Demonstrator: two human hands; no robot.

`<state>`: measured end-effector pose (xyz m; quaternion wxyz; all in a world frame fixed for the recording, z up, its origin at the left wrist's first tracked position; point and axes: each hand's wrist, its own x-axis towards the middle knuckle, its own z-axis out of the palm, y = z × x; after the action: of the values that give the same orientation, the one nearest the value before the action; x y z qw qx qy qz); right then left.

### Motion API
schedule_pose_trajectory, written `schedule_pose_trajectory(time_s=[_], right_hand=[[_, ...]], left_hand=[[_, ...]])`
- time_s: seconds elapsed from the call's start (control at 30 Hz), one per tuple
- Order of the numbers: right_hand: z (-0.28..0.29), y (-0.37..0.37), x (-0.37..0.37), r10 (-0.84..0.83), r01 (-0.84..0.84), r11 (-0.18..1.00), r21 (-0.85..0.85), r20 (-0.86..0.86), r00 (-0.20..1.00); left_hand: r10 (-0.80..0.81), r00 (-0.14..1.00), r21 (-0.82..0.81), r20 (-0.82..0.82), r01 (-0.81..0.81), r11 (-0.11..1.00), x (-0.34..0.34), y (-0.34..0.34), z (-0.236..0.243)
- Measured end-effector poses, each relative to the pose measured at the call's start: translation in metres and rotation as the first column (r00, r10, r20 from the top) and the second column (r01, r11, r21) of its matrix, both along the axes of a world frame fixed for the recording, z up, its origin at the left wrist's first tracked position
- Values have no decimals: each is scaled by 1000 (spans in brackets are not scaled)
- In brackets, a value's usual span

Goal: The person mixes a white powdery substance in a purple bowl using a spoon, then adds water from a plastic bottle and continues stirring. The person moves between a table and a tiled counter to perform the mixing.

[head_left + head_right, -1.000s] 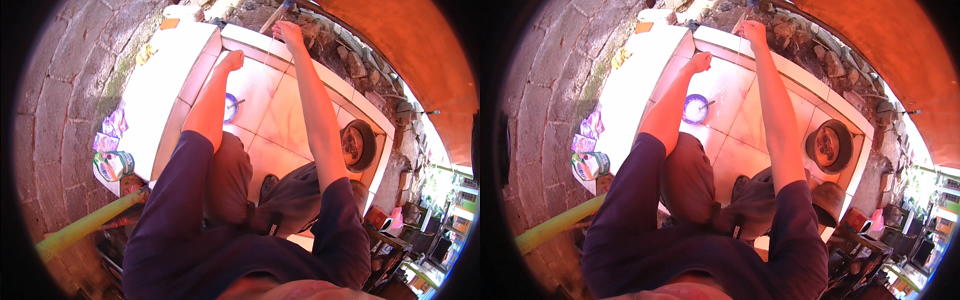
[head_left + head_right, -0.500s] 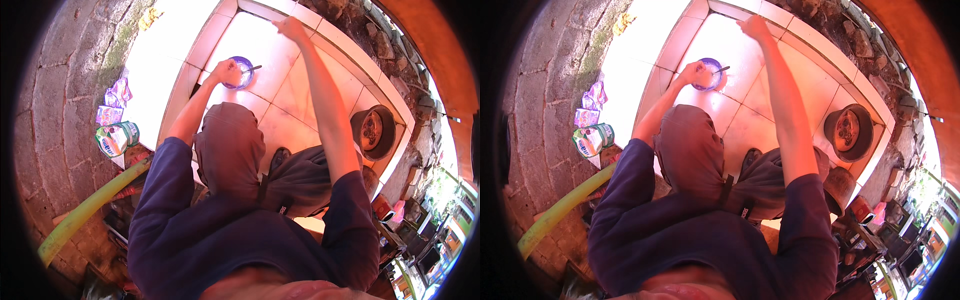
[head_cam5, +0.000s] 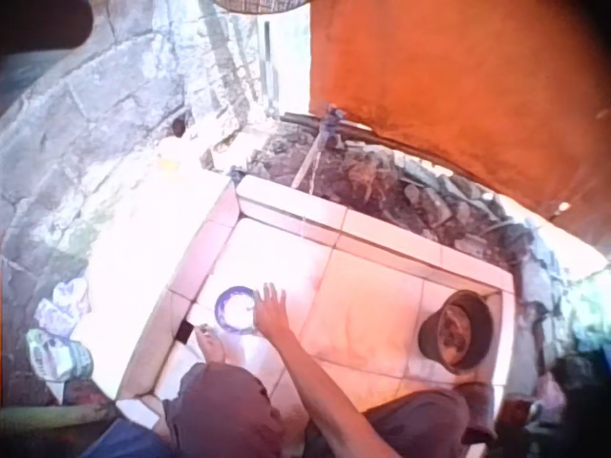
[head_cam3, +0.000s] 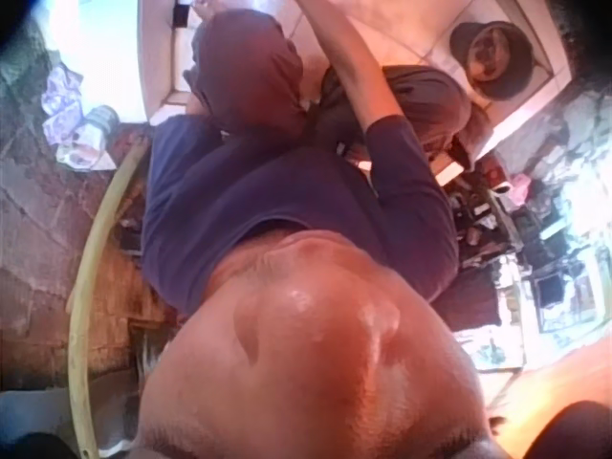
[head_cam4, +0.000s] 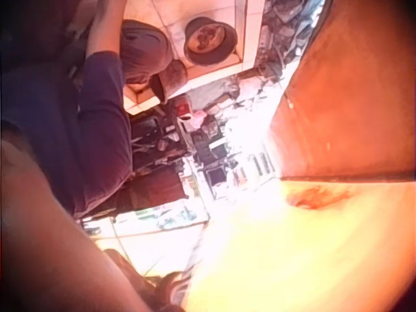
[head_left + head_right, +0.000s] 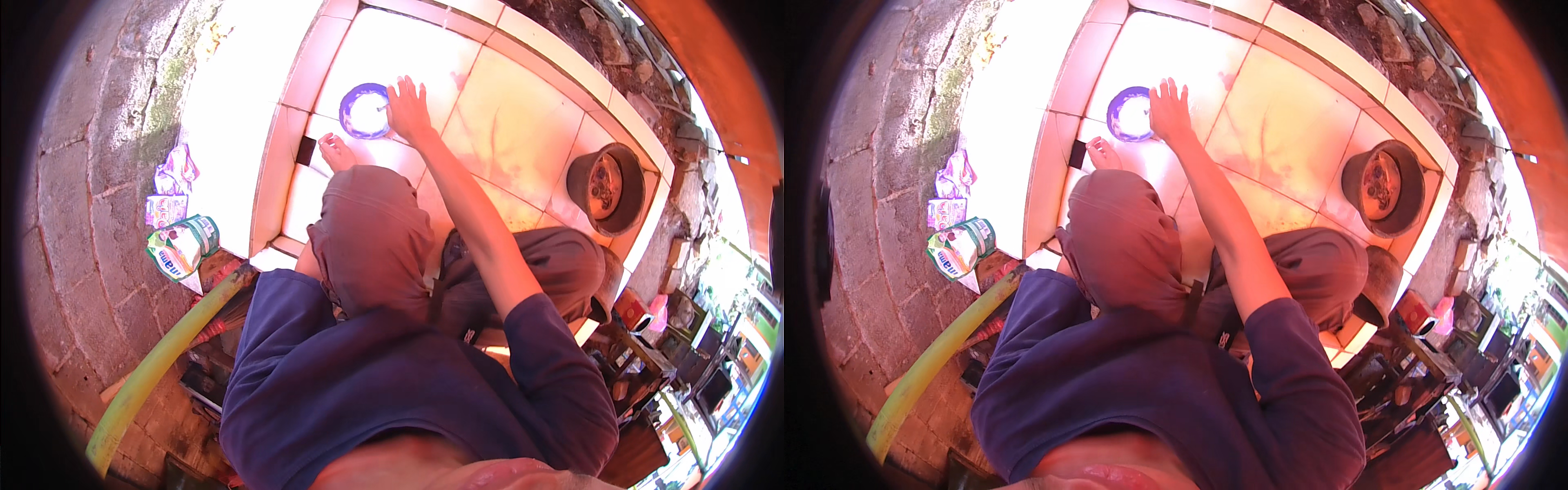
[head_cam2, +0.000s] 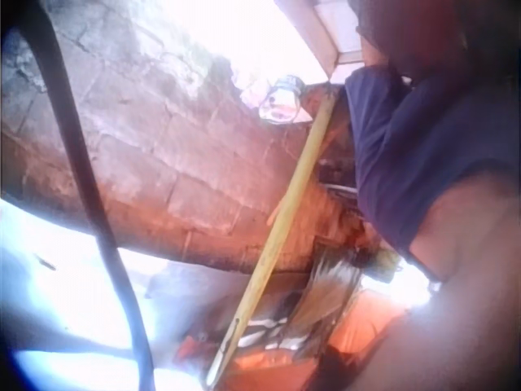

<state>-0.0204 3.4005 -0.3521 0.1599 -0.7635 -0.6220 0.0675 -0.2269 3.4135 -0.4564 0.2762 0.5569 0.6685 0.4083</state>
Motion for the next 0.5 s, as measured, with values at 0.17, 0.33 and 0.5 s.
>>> schedule_pose_trajectory(time_s=[0.17, 0.33, 0.5], right_hand=[[-1, -8, 30, -26, 25, 963, -268, 1, 1000], [14, 5, 61, -122, 76, 916, -394, -93, 988], [106, 51, 129, -199, 130, 911, -392, -142, 970]], left_hand=[[-2, 855, -595, 518, 363, 717, -9, -21, 5], [26, 722, -628, 691, 583, 515, 4, -14, 33], [310, 478, -566, 822, 632, 529, 9, 18, -10]])
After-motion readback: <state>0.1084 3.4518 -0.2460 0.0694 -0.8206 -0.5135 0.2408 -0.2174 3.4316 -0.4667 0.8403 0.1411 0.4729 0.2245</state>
